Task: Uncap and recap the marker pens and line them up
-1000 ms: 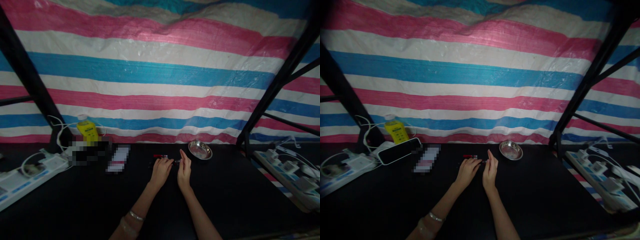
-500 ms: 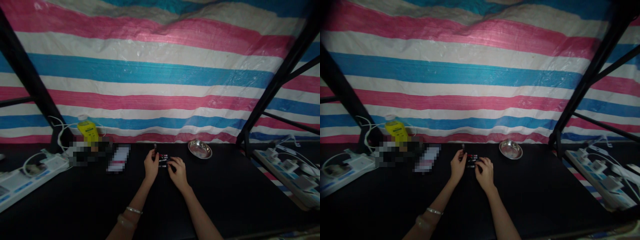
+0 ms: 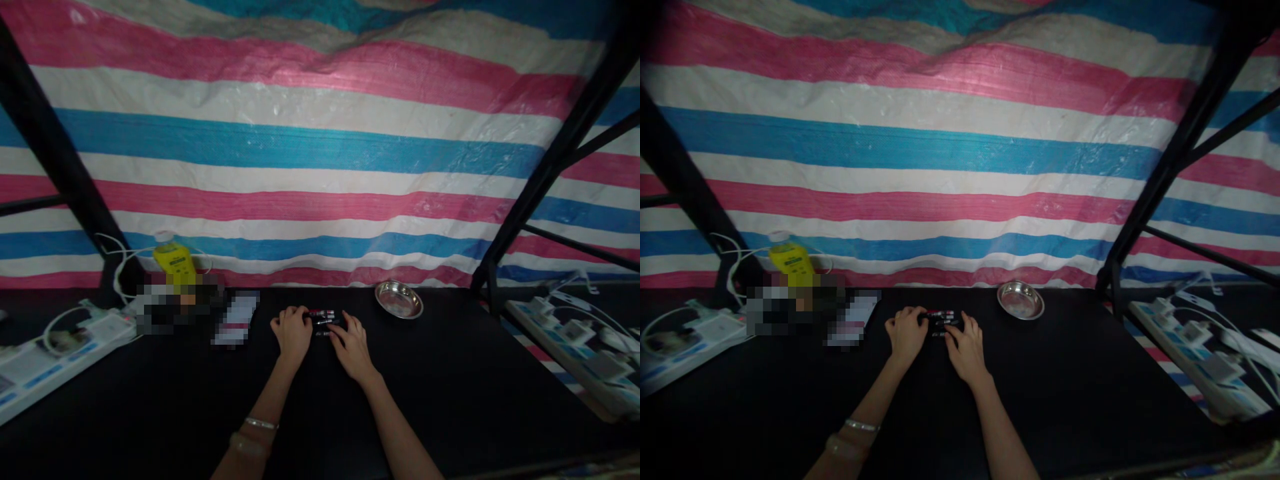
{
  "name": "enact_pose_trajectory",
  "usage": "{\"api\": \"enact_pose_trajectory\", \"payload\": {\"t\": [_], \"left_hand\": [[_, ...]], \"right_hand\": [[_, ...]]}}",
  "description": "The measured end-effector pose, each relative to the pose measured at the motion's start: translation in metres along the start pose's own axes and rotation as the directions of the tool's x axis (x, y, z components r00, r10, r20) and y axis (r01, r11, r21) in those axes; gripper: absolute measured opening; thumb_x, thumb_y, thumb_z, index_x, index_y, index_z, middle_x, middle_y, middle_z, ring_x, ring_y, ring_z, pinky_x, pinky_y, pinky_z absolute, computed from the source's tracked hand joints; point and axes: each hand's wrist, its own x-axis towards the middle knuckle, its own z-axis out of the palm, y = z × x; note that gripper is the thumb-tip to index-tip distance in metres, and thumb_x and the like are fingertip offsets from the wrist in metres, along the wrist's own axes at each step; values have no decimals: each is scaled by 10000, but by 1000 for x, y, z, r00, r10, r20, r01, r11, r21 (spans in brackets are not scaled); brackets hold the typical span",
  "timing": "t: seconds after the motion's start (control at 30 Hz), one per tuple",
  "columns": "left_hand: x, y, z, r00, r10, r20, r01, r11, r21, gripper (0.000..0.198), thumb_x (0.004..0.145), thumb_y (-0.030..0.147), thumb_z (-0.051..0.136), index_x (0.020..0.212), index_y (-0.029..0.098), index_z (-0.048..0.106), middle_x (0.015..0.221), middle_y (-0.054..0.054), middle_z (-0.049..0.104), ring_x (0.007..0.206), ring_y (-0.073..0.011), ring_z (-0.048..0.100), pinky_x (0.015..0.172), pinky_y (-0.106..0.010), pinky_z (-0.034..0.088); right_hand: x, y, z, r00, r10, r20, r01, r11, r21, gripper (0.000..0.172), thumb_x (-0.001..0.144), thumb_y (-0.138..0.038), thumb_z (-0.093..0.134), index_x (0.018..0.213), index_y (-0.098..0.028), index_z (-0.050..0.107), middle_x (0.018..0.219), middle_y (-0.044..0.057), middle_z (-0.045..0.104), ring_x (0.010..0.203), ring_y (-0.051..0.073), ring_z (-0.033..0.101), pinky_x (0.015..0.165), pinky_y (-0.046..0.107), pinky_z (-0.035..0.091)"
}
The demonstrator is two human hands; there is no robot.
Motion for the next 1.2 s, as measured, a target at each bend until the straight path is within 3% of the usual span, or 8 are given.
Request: {"api": "enact_pose_trajectory", "payload": {"t": [0.3,0.53,0.97,1.07,1.2], "left_hand": [[-3,2,2,999,9,42,-8,1000,-18,231,766,159,485,914,221,651,987,-68,604,978,-236,505,855,-397,282],[-4,2,8,996,78,35,-75,994,-79,204,789,172,482,868,227,662,967,-64,612,953,-231,515,859,-408,293],[-11,10,14,970,236,55,-228,966,-125,188,807,175,492,890,216,655,984,-55,608,961,-218,518,840,-371,349],[-13,12,14,948,314,50,-303,939,-164,181,808,189,515,922,221,651,1030,-57,598,992,-215,514,850,-367,360],[-18,15,16,875,479,69,-456,863,-217,244,792,229,579,1028,260,633,1193,-59,545,1135,-234,453,940,-403,326]], "right_hand": [[1,0,-1,996,75,-40,-76,997,-29,316,907,-289,379,1089,-263,637,1311,63,491,1209,217,392,963,392,333],[2,-1,-3,1000,-26,-4,26,998,54,319,907,-260,373,1108,-257,621,1193,26,607,1149,201,471,910,378,362],[3,7,-5,985,136,-107,-135,991,13,290,813,-145,442,960,-216,681,1074,45,658,1059,219,505,866,359,351],[3,9,-5,984,134,-119,-132,991,31,293,790,-119,447,925,-224,685,1023,39,671,1026,217,515,843,350,357],[3,15,-2,968,172,-181,-167,985,42,322,775,-137,464,1016,-229,657,1034,58,653,1007,226,525,828,355,370]]}}
